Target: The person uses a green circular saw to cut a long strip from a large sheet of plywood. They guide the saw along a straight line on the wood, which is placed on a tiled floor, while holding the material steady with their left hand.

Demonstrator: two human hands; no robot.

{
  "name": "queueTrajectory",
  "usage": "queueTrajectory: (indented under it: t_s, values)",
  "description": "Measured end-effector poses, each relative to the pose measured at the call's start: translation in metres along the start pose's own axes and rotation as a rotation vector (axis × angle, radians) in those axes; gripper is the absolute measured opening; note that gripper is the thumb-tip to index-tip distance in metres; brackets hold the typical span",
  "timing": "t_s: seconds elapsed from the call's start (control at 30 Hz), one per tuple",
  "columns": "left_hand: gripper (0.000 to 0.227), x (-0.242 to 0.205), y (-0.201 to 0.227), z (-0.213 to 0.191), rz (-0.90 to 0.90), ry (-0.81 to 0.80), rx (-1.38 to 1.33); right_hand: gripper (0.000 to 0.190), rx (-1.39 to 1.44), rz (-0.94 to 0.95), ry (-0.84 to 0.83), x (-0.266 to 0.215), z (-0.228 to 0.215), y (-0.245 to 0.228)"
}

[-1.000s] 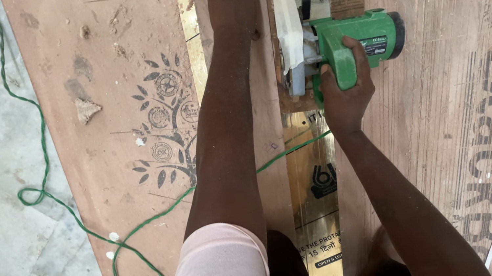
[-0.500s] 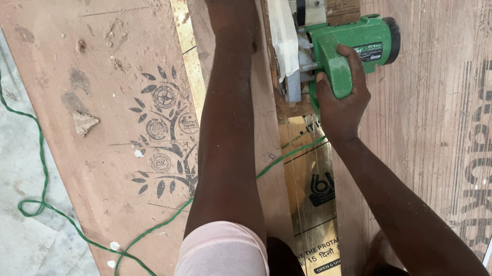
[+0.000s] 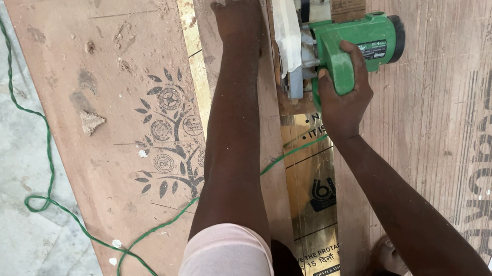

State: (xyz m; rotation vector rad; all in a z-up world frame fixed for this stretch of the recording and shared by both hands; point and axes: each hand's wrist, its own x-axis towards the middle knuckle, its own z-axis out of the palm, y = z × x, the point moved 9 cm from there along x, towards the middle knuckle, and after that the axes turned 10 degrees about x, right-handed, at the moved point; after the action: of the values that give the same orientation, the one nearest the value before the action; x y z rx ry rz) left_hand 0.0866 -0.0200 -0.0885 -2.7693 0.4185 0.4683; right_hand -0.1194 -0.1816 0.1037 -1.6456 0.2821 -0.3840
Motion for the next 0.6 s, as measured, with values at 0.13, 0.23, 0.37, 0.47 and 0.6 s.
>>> queueTrajectory:
  t_s: [0.13,0.23,0.37,0.47,0.6]
  values:
    - [0.094,0.007,0.001,0.010,-0.023,0.048,0.012,0.054,0.034,0.002,0.004,0.003,0.002,0.002]
    - [0.096,0.002,0.000,0.006,-0.004,-0.035,0.005,0.054,0.061,0.028,0.009,0.006,0.002,0.005]
    - [0.089,0.000,-0.003,-0.001,-0.017,-0.010,-0.013,0.055,0.062,0.023,0.010,0.009,0.003,0.006]
    - [0.086,0.003,-0.001,0.003,-0.024,-0.015,-0.017,0.057,0.068,0.021,0.014,0.011,0.004,0.007]
    - [0.084,0.007,0.000,0.011,-0.031,-0.003,-0.025,0.056,0.070,0.068,0.024,0.015,0.004,0.012]
